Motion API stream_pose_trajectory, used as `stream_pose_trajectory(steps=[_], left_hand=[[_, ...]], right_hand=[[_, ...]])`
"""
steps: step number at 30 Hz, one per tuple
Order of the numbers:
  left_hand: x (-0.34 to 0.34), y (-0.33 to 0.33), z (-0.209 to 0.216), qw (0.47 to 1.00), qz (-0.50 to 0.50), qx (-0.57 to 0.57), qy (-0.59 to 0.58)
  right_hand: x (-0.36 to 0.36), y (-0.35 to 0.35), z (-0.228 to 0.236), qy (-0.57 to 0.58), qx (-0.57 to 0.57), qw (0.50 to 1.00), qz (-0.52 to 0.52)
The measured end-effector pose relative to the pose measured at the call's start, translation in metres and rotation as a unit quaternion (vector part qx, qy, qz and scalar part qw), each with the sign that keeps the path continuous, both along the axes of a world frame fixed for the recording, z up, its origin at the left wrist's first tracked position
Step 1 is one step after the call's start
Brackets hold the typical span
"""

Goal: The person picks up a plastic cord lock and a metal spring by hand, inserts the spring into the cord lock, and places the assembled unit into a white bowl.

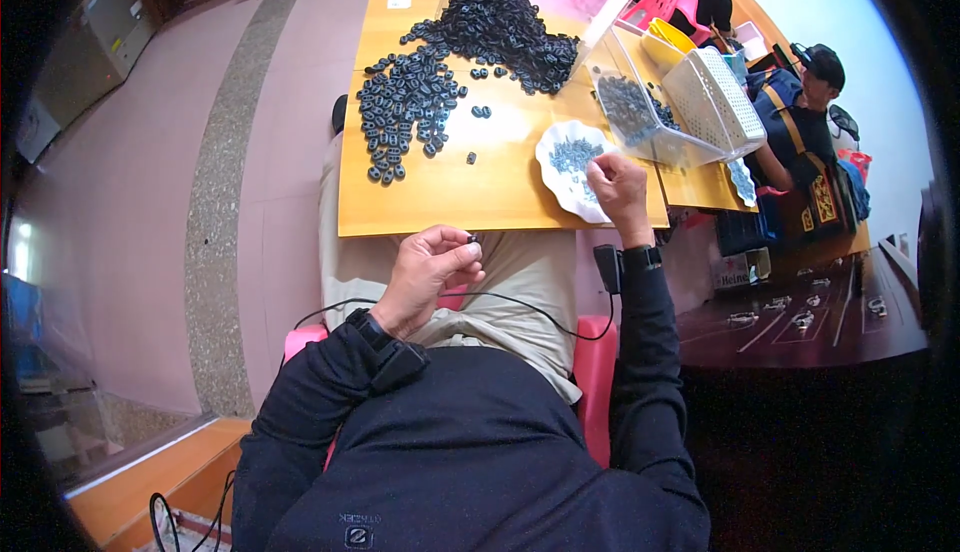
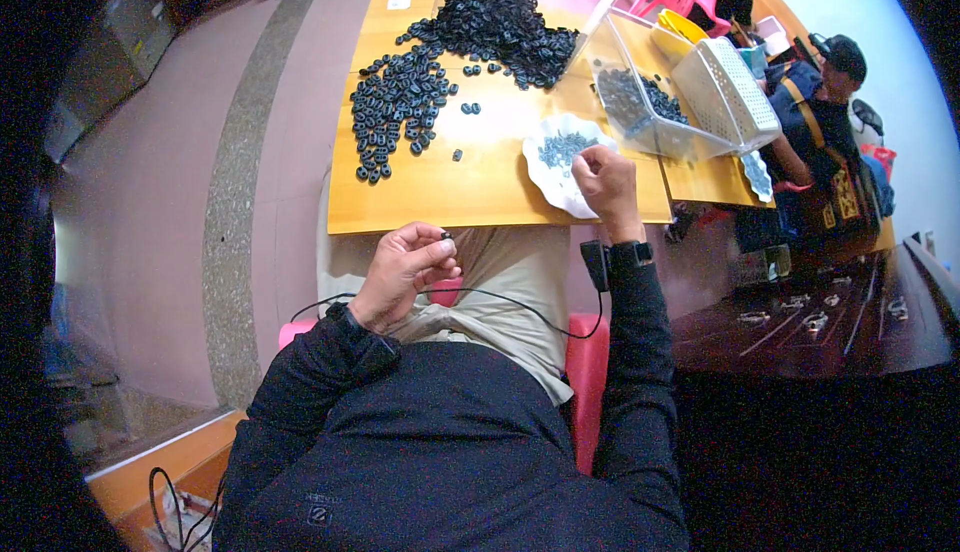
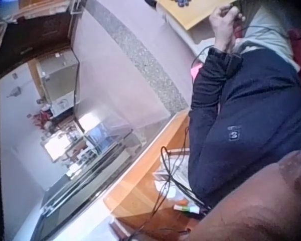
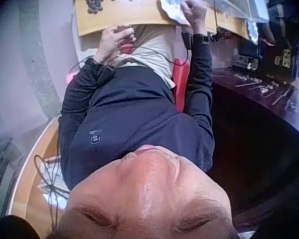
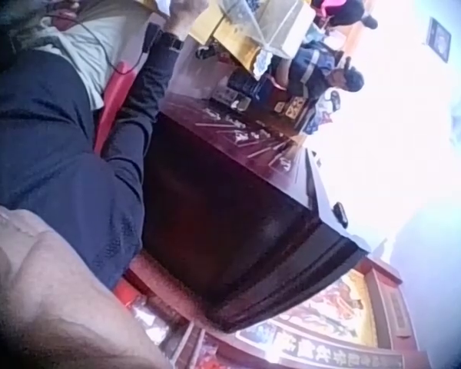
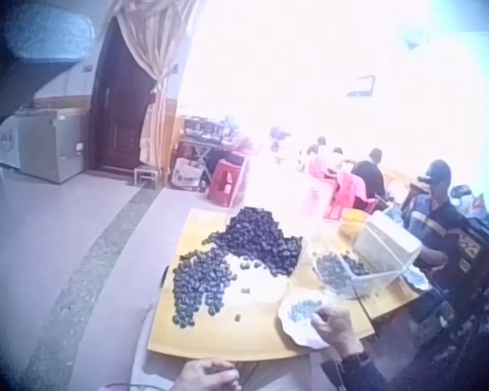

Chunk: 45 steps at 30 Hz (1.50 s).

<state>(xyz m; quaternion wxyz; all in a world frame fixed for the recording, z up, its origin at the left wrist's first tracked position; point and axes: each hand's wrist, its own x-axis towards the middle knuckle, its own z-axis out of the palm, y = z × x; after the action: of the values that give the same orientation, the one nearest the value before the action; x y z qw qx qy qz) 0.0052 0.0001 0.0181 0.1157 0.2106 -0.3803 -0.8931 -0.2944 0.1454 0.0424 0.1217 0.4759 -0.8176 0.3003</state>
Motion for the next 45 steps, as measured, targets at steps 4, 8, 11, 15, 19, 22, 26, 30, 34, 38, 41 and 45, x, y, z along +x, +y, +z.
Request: stream_pose_trajectory(steps=[4,8,11,15,19,22,26,30,34,38,41,45], left_hand=[[-0.001,0.0,-0.001,1.0,-0.001,-0.003,-0.006],[0.0,0.0,-0.001,1.0,0.003,0.001,0.0],[-0.001,0.002,0.0,1.0,0.02,-0.007,-0.013],[-0.002,0.002,-0.007,0.998,0.016,-0.061,0.012],[-0.002,0.001,-0.012,0.994,0.045,-0.094,0.033],[-0.002,0.001,-0.011,0.994,0.055,-0.083,0.037],[-0.001,0.0,-0.002,0.997,0.038,-0.053,0.028],[0.0,-0.001,-0.006,0.998,0.045,-0.026,0.022],[0.0,-0.002,-0.011,0.999,0.035,-0.026,0.014],[-0.001,0.001,-0.009,1.0,0.005,-0.012,0.006],[-0.001,0.001,-0.011,0.999,-0.031,0.015,0.032],[0.0,0.001,-0.01,0.995,-0.059,0.047,0.058]], right_hand=[[0.013,0.006,0.005,-0.262,-0.116,0.957,0.045],[0.057,0.006,0.007,-0.406,-0.181,0.887,0.123],[0.11,-0.002,0.007,-0.454,-0.126,0.863,0.184],[0.162,-0.022,-0.016,-0.409,-0.155,0.863,0.252],[0.171,-0.028,-0.016,-0.372,-0.122,0.893,0.221],[0.171,-0.027,-0.019,-0.385,-0.105,0.893,0.206],[0.171,-0.024,-0.019,-0.386,-0.091,0.898,0.192],[0.172,-0.024,-0.021,-0.374,-0.113,0.898,0.202],[0.169,-0.022,-0.026,-0.382,-0.138,0.891,0.201],[0.165,-0.021,-0.026,-0.453,-0.17,0.85,0.21],[0.163,-0.02,-0.025,-0.48,-0.166,0.831,0.228],[0.161,-0.019,-0.024,-0.505,-0.156,0.814,0.242]])
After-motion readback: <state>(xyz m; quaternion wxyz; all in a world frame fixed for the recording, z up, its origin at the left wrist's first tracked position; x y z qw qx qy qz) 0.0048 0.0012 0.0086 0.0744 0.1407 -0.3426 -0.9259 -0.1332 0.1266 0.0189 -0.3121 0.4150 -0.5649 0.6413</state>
